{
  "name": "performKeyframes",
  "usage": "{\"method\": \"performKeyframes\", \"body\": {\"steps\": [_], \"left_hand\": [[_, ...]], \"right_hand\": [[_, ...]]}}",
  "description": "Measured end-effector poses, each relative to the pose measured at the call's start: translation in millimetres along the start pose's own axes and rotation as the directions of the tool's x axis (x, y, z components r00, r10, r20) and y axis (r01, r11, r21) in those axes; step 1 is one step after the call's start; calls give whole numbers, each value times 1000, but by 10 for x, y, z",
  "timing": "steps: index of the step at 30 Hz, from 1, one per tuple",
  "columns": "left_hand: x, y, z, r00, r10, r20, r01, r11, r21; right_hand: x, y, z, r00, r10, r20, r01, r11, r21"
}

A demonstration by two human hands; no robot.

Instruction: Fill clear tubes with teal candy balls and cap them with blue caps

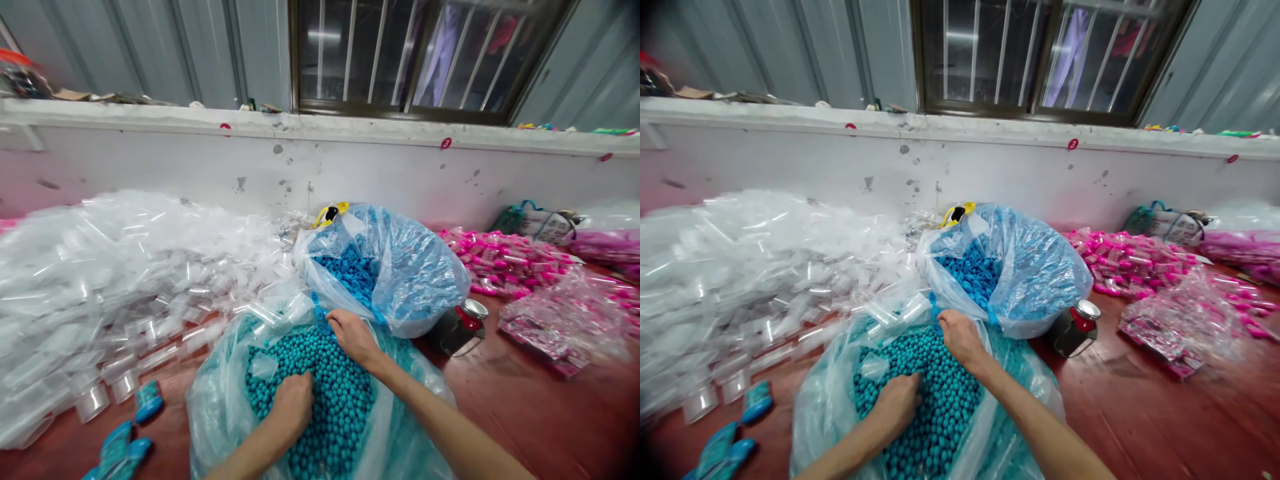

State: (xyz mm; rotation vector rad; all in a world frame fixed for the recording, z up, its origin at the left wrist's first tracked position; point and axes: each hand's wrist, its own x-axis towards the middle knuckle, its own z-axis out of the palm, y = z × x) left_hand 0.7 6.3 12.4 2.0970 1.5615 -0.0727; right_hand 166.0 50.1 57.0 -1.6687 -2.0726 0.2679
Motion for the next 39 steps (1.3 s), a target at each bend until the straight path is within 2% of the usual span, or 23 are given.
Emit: {"method": "performKeyframes", "body": {"steps": [3,6,10,12,14,16,19,21,24,26,29,31,33,35,39], "left_hand": [[199,120,111,1000,18,-8,-19,998,-67],[309,125,153,1000,2,17,1,988,-152],[263,62,190,1000,-2,-27,-3,977,-211],[236,56,218,998,-5,-61,-18,929,-368],[256,78,246,1000,-2,-32,-18,802,-597],[313,115,271,998,41,57,17,653,-757],[379,150,306,976,116,182,95,527,-845],[372,149,317,960,158,230,147,411,-900],[305,135,296,949,196,245,201,222,-954],[259,130,267,953,215,212,184,144,-972],[231,112,232,958,246,150,114,154,-981],[236,82,228,966,223,128,70,251,-966],[251,36,237,983,155,96,32,372,-928],[263,-15,254,993,90,74,26,444,-896],[259,-80,275,996,58,71,41,415,-909]], "right_hand": [[331,-38,131,1000,17,9,-15,987,-161],[449,-76,283,999,39,7,-37,977,-211],[237,-40,347,998,-22,56,35,972,-233],[74,2,326,995,-47,85,66,969,-237],[-43,44,300,992,-75,106,95,976,-195],[-84,83,278,987,-98,124,105,993,-53],[-54,143,243,984,-88,156,61,984,166],[-62,178,205,990,-29,136,-3,973,229],[-234,207,122,999,43,2,-42,968,246],[-448,215,74,1000,15,-21,-11,985,170],[-773,248,54,985,40,166,-21,993,-114],[-894,284,75,956,136,261,-45,944,-327],[-903,311,114,942,202,267,-65,892,-447],[-820,315,166,942,230,244,-86,869,-488],[-599,281,262,940,242,240,-88,852,-515]]}}
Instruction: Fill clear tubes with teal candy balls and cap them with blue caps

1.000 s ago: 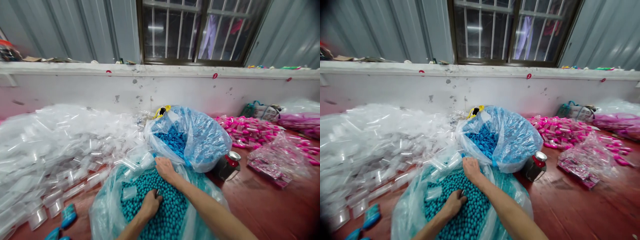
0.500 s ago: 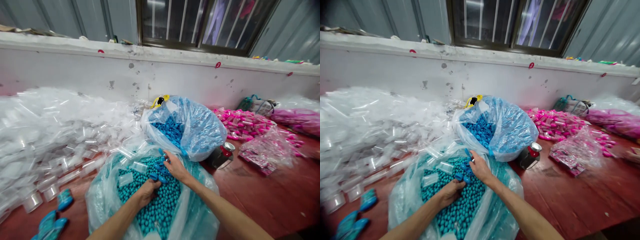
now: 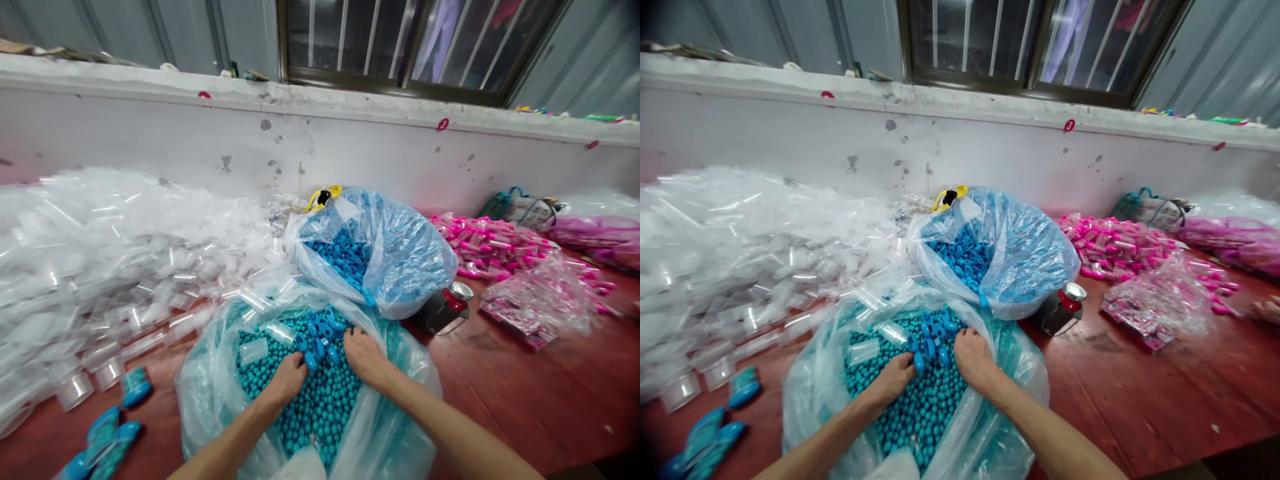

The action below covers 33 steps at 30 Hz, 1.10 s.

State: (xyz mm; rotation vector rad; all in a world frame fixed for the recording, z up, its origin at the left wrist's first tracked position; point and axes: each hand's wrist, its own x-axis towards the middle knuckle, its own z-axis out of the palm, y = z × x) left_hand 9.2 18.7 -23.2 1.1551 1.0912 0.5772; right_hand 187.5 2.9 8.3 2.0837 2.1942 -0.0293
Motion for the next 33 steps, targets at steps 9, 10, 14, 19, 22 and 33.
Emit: {"method": "performKeyframes", "body": {"steps": [9,10,14,19,22,33], "left_hand": [[-162,107,-25,987,13,162,40,947,-318],[-170,112,-34,985,23,173,42,930,-365],[-172,109,-55,982,48,183,49,869,-492],[-225,145,-43,984,98,148,-24,901,-434],[-303,172,-42,981,104,161,-28,910,-413],[-414,139,-103,967,18,254,78,928,-364]], "right_hand": [[-125,1,-240,995,-102,-16,102,995,-10],[-153,-9,-263,994,-110,-20,110,994,-2],[-221,-75,-285,989,-148,-21,150,985,85],[-249,-204,-197,975,-223,-19,222,955,194],[-241,-258,-117,971,-239,14,235,963,129],[-235,-289,-375,914,-390,-113,349,610,711]]}}
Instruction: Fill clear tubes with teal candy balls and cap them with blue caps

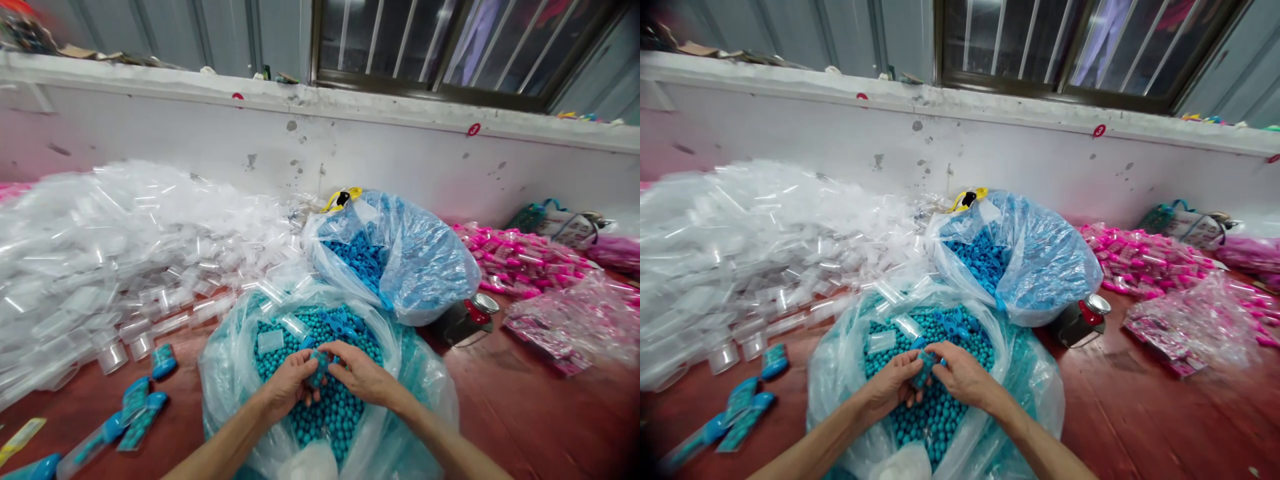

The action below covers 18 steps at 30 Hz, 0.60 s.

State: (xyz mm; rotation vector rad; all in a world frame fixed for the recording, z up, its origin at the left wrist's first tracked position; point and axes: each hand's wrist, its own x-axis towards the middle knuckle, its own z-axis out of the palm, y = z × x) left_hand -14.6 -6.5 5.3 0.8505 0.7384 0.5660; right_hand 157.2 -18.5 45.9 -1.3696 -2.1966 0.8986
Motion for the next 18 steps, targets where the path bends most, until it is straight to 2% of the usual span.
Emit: {"method": "performKeyframes", "body": {"steps": [3,6,8,11,13,15,18], "left_hand": [[-64,14,18,999,-35,13,34,994,103],[-140,30,-4,996,-86,1,84,970,228],[-184,51,-40,996,-91,-1,89,970,226],[-230,82,-95,998,-57,23,55,995,81],[-248,89,-114,999,-23,49,24,1000,-15],[-262,82,-116,997,5,71,-1,998,-65],[-292,66,-104,997,40,60,-35,996,-86]], "right_hand": [[-32,-31,17,987,34,160,-58,987,151],[-94,21,-12,954,102,283,-127,989,71],[-133,53,-56,940,118,320,-114,993,-34],[-119,36,-100,973,136,184,-82,958,-275],[-34,-21,-73,982,185,25,-155,883,-442],[97,-92,15,966,246,-85,-252,803,-540],[280,-169,213,954,285,-90,-282,756,-591]]}}
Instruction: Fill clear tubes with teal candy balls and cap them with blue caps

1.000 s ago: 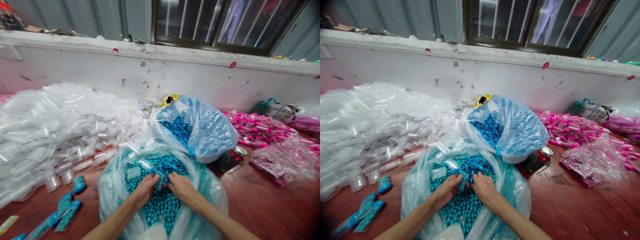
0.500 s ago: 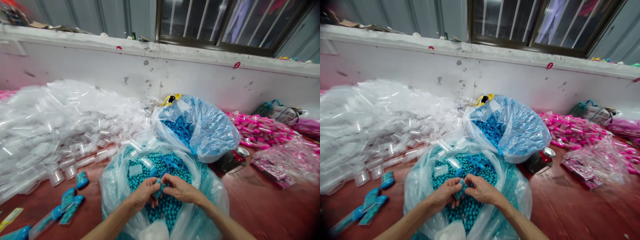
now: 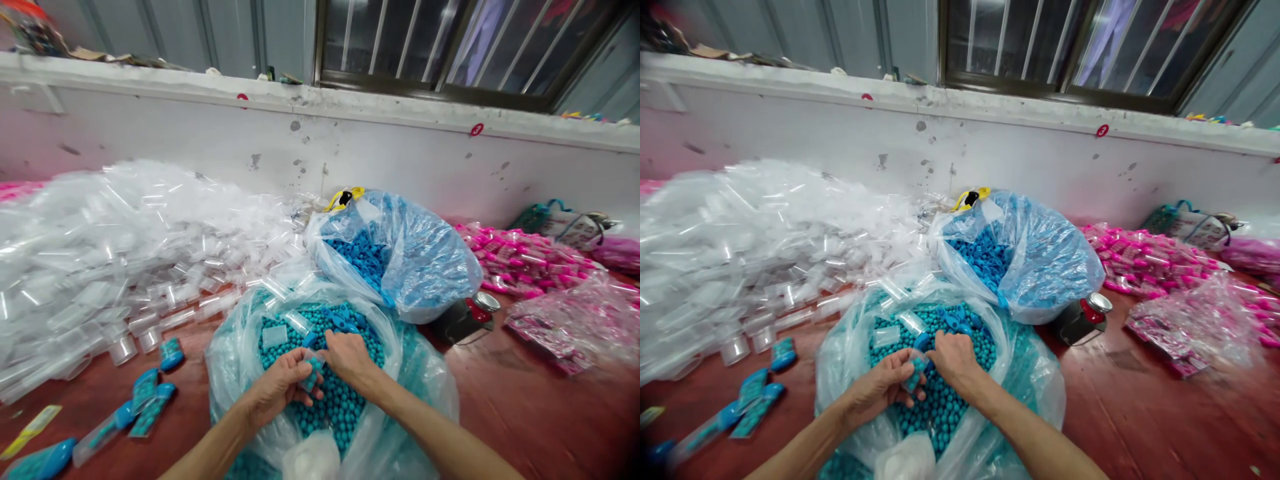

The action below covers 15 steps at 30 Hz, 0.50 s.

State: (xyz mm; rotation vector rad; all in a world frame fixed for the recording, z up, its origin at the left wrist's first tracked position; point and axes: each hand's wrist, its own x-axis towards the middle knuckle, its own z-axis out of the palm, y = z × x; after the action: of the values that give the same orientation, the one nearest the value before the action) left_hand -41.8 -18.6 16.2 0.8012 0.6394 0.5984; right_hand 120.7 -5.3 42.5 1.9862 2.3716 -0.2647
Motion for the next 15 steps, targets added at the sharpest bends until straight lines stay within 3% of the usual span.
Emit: {"method": "performKeyframes", "body": {"steps": [3,6,11,15], "left_hand": [[-40,-7,3,999,30,-18,-30,1000,-1],[-64,-12,-11,999,41,-28,-41,999,4],[-42,-38,-40,995,50,-86,-50,999,9],[-46,-27,-47,998,30,-54,-36,994,-100]], "right_hand": [[49,-80,101,998,-49,31,49,999,12],[33,74,135,995,-81,55,78,995,62],[-52,510,69,997,0,75,-7,996,86],[-122,577,-64,997,69,-22,-67,996,57]]}}
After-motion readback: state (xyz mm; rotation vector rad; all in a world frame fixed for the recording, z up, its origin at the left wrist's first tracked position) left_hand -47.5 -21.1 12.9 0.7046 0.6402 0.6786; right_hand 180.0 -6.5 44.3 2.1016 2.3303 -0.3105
